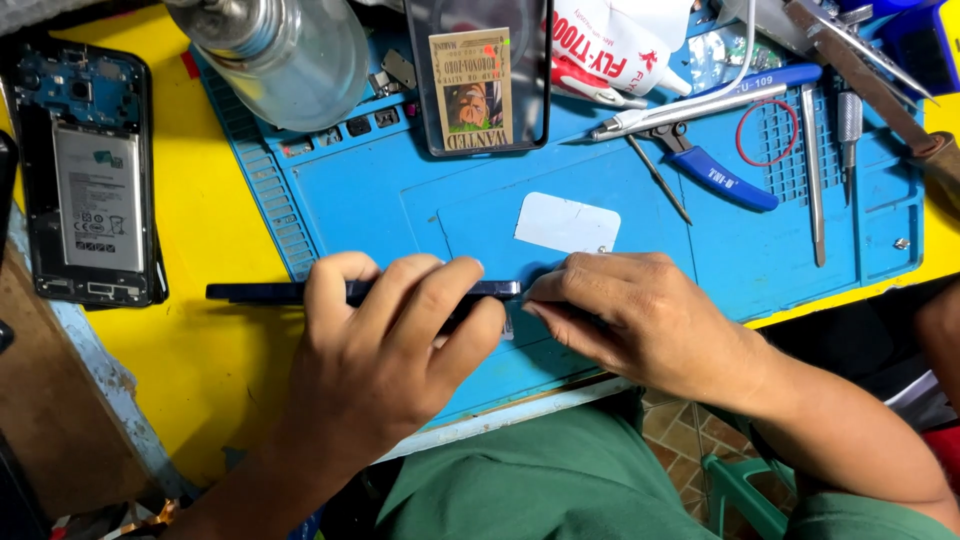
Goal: A technician uses a thin prying tool to carefully remove the back cover of a smartphone at a repair station.
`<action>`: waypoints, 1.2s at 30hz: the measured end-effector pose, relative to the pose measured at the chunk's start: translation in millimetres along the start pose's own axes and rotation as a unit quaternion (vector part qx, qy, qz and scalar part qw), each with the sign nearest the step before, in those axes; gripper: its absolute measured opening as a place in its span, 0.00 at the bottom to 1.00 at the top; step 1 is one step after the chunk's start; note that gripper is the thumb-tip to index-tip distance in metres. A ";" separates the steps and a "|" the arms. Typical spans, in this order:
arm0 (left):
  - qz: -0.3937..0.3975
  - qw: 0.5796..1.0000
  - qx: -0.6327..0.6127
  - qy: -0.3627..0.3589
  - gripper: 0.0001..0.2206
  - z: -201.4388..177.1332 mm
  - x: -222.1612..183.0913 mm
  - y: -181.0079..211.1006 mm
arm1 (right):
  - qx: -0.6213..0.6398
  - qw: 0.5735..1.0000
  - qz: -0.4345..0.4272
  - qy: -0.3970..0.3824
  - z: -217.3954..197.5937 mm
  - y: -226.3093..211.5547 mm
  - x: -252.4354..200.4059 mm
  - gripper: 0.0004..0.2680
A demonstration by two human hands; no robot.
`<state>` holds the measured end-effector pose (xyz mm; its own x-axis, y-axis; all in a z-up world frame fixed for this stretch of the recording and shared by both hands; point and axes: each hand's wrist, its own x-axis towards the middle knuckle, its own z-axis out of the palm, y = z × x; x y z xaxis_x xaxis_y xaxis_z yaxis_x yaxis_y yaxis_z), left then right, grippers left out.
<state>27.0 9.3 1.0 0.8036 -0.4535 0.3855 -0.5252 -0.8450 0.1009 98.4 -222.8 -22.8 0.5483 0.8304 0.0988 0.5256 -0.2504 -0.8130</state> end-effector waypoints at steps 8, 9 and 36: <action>0.025 0.999 -0.012 0.036 0.02 7.8 -14.5 3.7 | -0.042 0.999 -0.022 0.012 3.4 2.6 -11.5 0.05; 0.030 0.999 -0.016 0.043 0.03 8.3 -15.2 4.0 | -0.040 0.999 -0.024 0.011 3.6 2.8 -12.6 0.05; -0.004 0.999 -0.030 -0.040 0.05 -1.1 7.2 -8.1 | 0.006 1.000 0.008 -0.022 -3.9 -0.4 7.3 0.04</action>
<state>36.7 13.3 4.0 0.8265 -0.4701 0.3097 -0.5325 -0.8313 0.1595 104.8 -218.6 -19.5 0.5274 0.8474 0.0612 0.5095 -0.2577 -0.8210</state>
